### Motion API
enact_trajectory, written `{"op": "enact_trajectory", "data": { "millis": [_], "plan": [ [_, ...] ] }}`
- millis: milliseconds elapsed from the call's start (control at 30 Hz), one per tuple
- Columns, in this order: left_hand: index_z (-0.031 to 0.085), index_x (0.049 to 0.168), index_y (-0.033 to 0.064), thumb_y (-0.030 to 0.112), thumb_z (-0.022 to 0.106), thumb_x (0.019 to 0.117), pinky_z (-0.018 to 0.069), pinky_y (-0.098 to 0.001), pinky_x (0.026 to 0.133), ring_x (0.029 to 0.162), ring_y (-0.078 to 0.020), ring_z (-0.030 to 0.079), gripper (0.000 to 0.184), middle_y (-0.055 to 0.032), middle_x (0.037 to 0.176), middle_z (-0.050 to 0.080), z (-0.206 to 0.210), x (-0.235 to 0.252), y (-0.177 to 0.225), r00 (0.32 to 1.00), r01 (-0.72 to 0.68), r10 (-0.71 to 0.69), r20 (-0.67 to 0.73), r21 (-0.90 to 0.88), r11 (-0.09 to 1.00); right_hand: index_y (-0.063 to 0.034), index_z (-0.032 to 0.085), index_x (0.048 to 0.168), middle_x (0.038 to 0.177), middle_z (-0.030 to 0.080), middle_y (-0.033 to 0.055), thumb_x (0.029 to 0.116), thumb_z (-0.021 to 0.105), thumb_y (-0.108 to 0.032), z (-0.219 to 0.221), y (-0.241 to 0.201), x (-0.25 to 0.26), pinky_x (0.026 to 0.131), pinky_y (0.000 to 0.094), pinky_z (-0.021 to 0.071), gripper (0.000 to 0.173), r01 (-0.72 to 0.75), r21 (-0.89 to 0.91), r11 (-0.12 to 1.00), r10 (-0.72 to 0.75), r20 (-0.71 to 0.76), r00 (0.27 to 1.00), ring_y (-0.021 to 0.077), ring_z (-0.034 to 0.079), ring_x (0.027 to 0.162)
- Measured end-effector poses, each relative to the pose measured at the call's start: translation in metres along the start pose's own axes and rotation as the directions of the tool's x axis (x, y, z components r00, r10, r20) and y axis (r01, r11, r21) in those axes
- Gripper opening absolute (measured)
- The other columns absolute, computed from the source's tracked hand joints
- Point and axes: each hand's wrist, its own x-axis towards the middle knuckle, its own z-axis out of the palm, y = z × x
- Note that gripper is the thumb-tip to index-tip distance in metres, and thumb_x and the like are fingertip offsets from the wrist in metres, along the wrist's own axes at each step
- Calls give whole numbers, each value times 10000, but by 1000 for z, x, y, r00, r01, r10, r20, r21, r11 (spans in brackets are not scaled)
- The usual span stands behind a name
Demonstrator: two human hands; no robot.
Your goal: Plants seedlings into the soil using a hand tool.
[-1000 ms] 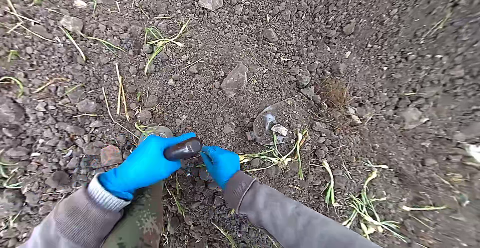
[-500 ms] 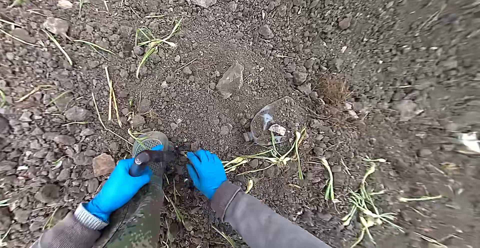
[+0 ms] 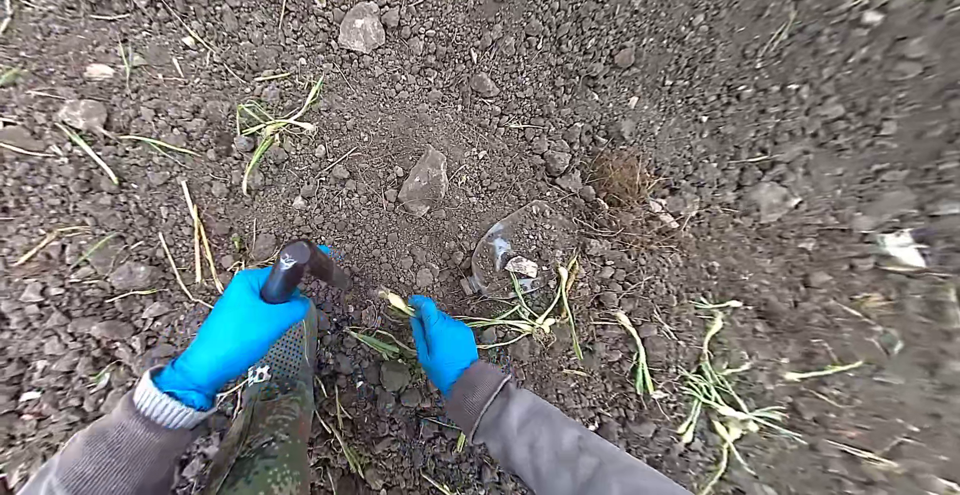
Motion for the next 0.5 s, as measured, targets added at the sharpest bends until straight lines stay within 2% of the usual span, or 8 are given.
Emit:
{"op": "enact_trajectory", "data": {
  "millis": [67,133,233,267,333,367,433,500],
  "plan": [
    [680,812,214,200,697,732,390,-257,381,401,-90,453,83,39,571,550,-15,-16,27,991,-132,131,-28,-24,991,-151,633,1364,1125,749,121,1065,470,-225,-1,-8,15,883,512,583,349,-32,-7,999,33,75,997,310,729,1038],
    [748,995,248,175,690,746,474,-217,453,505,-30,554,266,92,832,736,-23,-28,61,968,-251,250,34,63,966,-152,687,1313,1194,737,111,1065,481,-234,0,-11,25,922,498,574,334,-44,1,999,44,51,998,290,717,1093],
    [716,799,227,117,739,719,416,-276,429,477,-48,514,138,90,603,597,5,-2,70,986,-157,129,103,334,929,-126,775,1145,1019,752,115,1017,587,-212,-7,-18,34,794,500,602,242,90,0,996,-88,-197,976,289,739,942],
    [747,905,185,90,762,793,442,-337,481,522,-96,533,147,38,630,603,19,14,54,987,-85,28,158,368,926,-131,787,1100,960,744,103,1003,615,-206,-12,-23,38,754,491,606,212,139,-13,990,-138,-258,956,279,736,892],
    [718,1286,217,112,727,867,503,-364,610,645,-104,586,433,17,776,661,33,34,21,969,-22,-75,235,385,923,-131,802,1063,910,727,93,988,636,-198,-21,-36,49,720,486,602,194,197,-38,980,-200,-291,936,277,726,852],
    [679,1354,224,121,714,871,511,-349,639,674,-90,594,496,24,816,674,34,35,14,967,-8,-86,241,365,931,-124,804,1061,928,728,99,994,633,-195,-23,-44,55,738,491,600,197,201,-48,978,-206,-259,944,287,725,875],
    [746,1199,197,117,705,828,479,-317,585,615,-80,561,381,37,737,636,26,25,8,980,21,-78,184,290,957,-97,788,1074,1022,729,119,1014,598,-178,-17,-62,70,827,505,583,215,164,-79,983,-169,-68,983,308,714,976],
    [674,784,168,102,699,790,388,-297,468,492,-86,481,70,41,580,535,14,16,19,991,60,-86,106,228,972,-84,756,1123,1151,714,125,1032,557,-158,-2,-76,91,918,506,554,231,103,-105,989,-87,144,986,311,688,1094]
  ]
}}
